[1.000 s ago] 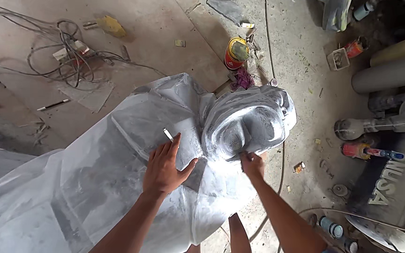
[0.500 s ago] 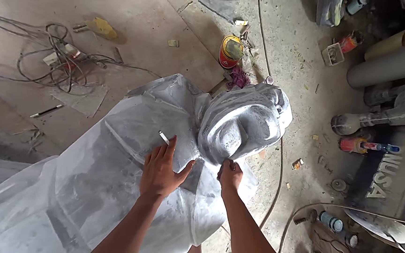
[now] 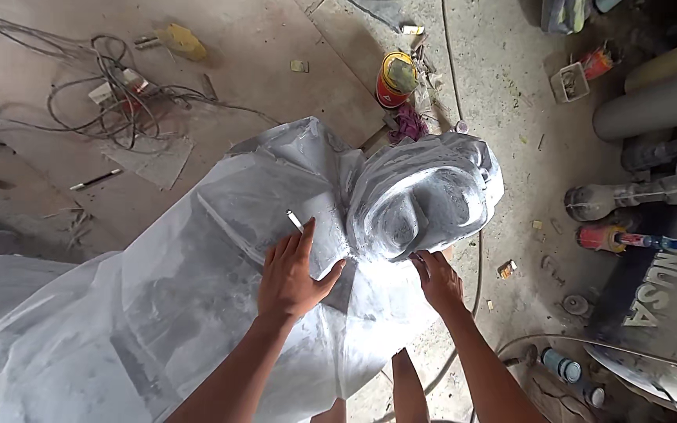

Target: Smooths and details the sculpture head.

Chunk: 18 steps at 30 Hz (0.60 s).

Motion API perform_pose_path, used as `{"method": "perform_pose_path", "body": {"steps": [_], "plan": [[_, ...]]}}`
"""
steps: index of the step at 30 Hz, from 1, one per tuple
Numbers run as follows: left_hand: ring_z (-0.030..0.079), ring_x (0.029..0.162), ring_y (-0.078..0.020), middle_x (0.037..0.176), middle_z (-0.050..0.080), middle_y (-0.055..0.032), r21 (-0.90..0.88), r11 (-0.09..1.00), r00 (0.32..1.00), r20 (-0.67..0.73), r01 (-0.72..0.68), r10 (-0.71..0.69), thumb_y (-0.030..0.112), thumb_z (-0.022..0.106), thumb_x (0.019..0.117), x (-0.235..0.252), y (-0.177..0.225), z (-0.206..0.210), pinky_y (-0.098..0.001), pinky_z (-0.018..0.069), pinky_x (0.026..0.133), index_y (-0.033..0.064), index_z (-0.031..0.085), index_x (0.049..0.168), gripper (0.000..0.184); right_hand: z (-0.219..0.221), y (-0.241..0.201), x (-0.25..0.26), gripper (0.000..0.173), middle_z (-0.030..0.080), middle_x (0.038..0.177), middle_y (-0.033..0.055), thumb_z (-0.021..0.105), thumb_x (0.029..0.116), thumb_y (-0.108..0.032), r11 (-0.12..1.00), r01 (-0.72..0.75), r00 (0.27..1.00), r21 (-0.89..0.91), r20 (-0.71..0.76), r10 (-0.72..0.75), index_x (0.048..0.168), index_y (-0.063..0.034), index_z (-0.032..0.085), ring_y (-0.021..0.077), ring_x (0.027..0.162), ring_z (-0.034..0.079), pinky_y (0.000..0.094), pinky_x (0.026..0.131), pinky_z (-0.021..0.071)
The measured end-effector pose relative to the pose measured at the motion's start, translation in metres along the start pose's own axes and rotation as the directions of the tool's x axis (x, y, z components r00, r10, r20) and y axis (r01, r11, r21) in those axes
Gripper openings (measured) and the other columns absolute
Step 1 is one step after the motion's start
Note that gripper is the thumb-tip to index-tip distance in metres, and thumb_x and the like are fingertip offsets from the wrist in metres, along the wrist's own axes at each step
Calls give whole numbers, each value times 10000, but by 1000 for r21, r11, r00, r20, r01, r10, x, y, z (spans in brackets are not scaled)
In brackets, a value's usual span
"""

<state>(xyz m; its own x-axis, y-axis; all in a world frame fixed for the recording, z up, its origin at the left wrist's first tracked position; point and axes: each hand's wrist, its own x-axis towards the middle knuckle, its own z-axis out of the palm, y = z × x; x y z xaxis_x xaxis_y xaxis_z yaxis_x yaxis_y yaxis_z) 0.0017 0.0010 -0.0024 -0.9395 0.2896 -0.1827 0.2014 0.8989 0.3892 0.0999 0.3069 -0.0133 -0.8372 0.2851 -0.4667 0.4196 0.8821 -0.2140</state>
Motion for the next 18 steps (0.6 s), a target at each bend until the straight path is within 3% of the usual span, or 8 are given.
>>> {"method": "perform_pose_path", "body": {"steps": [2, 4, 8, 12, 15, 18], "plan": [[576, 1263, -287, 1372, 620, -108, -7, 1000, 1000, -3, -4, 4, 796, 539, 797, 0, 1, -1, -512, 448, 1003, 183, 351, 1607, 1033, 11, 13, 6, 244, 684, 1119, 42, 606, 1024, -398, 986, 153, 978, -72, -132, -161, 1189, -282, 742, 240, 994, 670, 500, 857, 544], [576, 1261, -282, 1370, 622, -108, -15, 1000, 1000, -13, -7, 7, 792, 542, 799, 0, 1, -1, -505, 445, 1008, 175, 360, 1603, 1030, 20, 16, 11, 207, 680, 1143, 9, 650, 996, -350, 962, 263, 944, -77, -183, -273, 1163, -306, 763, 224, 1071, 642, 534, 989, 496], [576, 1254, -282, 1356, 624, -109, -19, 1000, 1000, -11, -9, 9, 786, 542, 804, -1, 1, -1, -498, 446, 1005, 167, 364, 1600, 1023, 34, 6, 10, 203, 665, 1159, 3, 691, 959, -273, 922, 384, 906, 46, -209, -367, 1142, -289, 778, 221, 1112, 615, 454, 897, 545], [581, 1240, -282, 1338, 631, -108, -18, 1000, 1000, -7, -10, 10, 785, 535, 812, -2, 0, -1, -499, 450, 995, 167, 362, 1601, 1018, 36, 16, 17, 241, 675, 1211, -6, 664, 964, -243, 853, 520, 851, 48, -121, -512, 1184, -278, 758, 235, 1188, 597, 487, 961, 523], [585, 1233, -293, 1329, 636, -120, -19, 1000, 1000, -10, -22, 22, 783, 539, 816, -2, 3, -2, -509, 449, 999, 146, 367, 1596, 1021, 23, 46, 36, 240, 689, 1212, 18, 670, 961, -218, 825, 564, 823, -23, -57, -565, 1180, -260, 756, 273, 1191, 610, 535, 940, 525], [579, 1245, -281, 1337, 632, -102, -14, 1000, 1000, -7, -5, 5, 786, 549, 806, 0, 2, -1, -507, 446, 1009, 169, 375, 1595, 1017, 33, 44, 39, 215, 685, 1163, -10, 647, 966, -246, 812, 578, 814, 85, -137, -565, 1139, -261, 774, 218, 1164, 596, 488, 982, 498]]}}
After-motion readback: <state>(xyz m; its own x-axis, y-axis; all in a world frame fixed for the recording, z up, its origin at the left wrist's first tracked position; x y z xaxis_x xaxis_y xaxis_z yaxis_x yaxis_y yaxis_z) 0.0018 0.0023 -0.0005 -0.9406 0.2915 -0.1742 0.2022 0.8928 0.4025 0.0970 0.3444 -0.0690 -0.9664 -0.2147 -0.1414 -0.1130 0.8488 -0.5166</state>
